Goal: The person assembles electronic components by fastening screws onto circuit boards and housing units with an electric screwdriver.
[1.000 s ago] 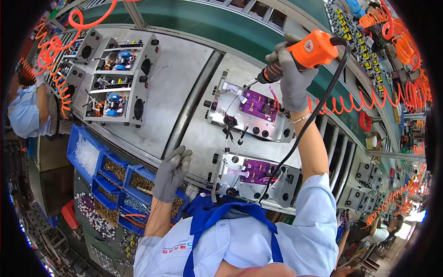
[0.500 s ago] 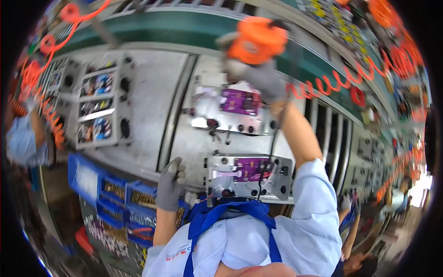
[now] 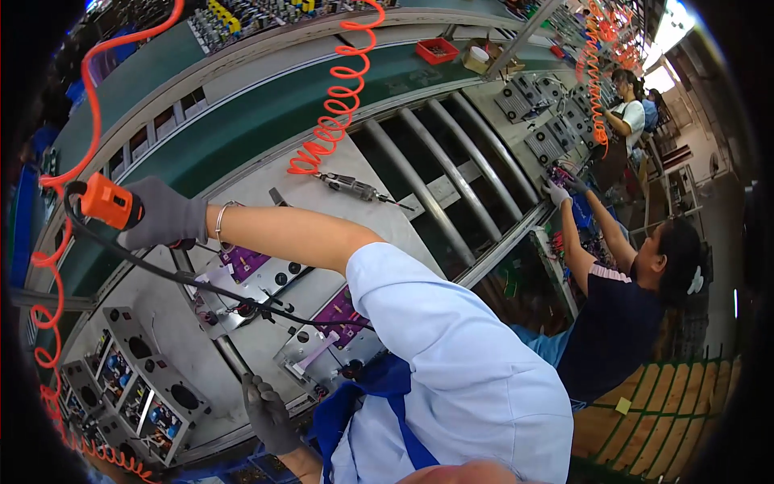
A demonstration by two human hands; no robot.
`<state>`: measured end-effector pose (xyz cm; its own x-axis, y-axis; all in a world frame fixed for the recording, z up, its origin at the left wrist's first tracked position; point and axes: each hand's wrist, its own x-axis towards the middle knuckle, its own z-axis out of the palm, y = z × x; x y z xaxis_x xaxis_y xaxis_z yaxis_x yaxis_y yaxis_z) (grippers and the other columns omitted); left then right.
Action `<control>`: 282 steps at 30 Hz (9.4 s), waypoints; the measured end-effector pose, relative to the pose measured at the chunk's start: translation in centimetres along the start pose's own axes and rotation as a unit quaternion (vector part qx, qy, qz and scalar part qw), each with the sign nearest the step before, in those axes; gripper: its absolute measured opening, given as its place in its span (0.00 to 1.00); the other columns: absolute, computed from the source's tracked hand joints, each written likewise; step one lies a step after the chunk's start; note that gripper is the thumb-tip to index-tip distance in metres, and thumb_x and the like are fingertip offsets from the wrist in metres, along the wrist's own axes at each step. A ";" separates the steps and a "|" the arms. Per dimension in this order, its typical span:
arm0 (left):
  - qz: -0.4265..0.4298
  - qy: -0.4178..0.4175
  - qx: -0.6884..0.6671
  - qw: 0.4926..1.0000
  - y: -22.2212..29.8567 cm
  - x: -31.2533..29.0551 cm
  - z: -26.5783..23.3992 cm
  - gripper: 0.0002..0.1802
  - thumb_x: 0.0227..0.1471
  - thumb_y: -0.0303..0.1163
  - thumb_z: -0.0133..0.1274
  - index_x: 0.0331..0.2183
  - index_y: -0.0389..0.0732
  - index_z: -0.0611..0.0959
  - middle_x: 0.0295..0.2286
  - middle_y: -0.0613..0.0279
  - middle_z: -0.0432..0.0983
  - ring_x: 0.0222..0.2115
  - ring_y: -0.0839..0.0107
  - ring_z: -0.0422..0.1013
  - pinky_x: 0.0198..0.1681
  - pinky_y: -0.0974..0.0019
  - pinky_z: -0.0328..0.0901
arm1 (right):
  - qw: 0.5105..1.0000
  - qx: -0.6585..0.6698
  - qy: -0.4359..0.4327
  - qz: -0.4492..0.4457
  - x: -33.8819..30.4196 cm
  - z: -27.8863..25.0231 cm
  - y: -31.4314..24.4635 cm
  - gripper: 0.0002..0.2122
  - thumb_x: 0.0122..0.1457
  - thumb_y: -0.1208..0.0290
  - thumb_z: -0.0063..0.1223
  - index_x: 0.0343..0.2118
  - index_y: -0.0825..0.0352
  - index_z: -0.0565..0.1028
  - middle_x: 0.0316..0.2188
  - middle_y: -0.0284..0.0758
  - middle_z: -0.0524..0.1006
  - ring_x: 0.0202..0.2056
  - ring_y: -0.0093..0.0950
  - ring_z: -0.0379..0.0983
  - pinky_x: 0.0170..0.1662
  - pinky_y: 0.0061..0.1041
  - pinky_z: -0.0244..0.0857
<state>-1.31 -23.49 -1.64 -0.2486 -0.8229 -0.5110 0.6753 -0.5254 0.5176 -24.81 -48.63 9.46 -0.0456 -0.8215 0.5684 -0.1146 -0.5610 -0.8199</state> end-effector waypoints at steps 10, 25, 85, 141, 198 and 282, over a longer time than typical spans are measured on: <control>-0.074 -0.084 -0.122 0.986 0.3 -1.5 1.0 0.12 0.60 0.39 0.44 0.40 0.42 0.73 0.23 0.74 0.57 0.22 0.83 0.54 0.21 0.80 0.56 | 0.999 0.005 -0.041 0.004 -0.2 0.5 -0.7 0.14 0.35 0.65 0.60 0.22 0.68 0.69 0.17 0.36 0.72 0.18 0.27 0.66 0.26 0.28 0.62; -0.131 -0.124 -0.264 0.947 -1.8 -2.7 6.3 0.13 0.59 0.35 0.45 0.39 0.35 0.74 0.27 0.67 0.64 0.25 0.80 0.59 0.25 0.77 0.64 | 0.843 0.537 -0.009 -0.034 -18.5 -10.8 -21.0 0.19 0.46 0.72 0.51 0.43 0.68 0.67 0.27 0.35 0.72 0.25 0.22 0.71 0.31 0.25 0.70; -0.250 -0.259 0.120 0.925 -9.7 -2.2 18.9 0.10 0.57 0.38 0.50 0.33 0.40 0.74 0.22 0.70 0.66 0.19 0.86 0.59 0.17 0.85 0.57 | 0.963 0.140 0.133 -0.186 -41.9 -17.6 -29.6 0.16 0.46 0.77 0.62 0.40 0.73 0.74 0.38 0.52 0.74 0.47 0.51 0.69 0.56 0.54 0.52; -0.301 -0.151 -0.032 0.941 -7.8 -4.5 8.7 0.15 0.57 0.35 0.48 0.42 0.35 0.73 0.32 0.56 0.72 0.28 0.71 0.70 0.26 0.76 0.68 | 0.857 -0.190 0.425 -0.222 -16.3 -35.9 -18.1 0.07 0.54 0.67 0.55 0.30 0.65 0.74 0.25 0.24 0.75 0.27 0.16 0.68 0.34 0.19 0.65; 0.108 -0.101 0.879 0.454 -2.9 19.5 17.4 0.19 0.47 0.29 0.46 0.44 0.39 0.69 0.23 0.52 0.76 0.23 0.52 0.74 0.22 0.48 0.65 | 0.978 -0.096 -0.017 0.186 -6.8 -14.4 -4.0 0.15 0.54 0.76 0.50 0.45 0.72 0.69 0.34 0.37 0.76 0.39 0.28 0.74 0.44 0.29 0.70; -0.177 -0.174 -0.154 0.957 -5.3 -2.4 7.0 0.12 0.60 0.42 0.43 0.34 0.43 0.71 0.19 0.75 0.52 0.17 0.85 0.50 0.15 0.84 0.51 | 0.931 0.310 0.190 0.022 -24.9 -13.7 -24.2 0.23 0.40 0.72 0.52 0.44 0.71 0.67 0.29 0.37 0.74 0.32 0.28 0.73 0.38 0.27 0.68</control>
<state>-9.09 -20.25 1.66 -0.6788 -0.6557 -0.3306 0.6653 -0.7397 0.1011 -34.53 -13.22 16.12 -0.3978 -0.8159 0.4196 0.4860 -0.5753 -0.6579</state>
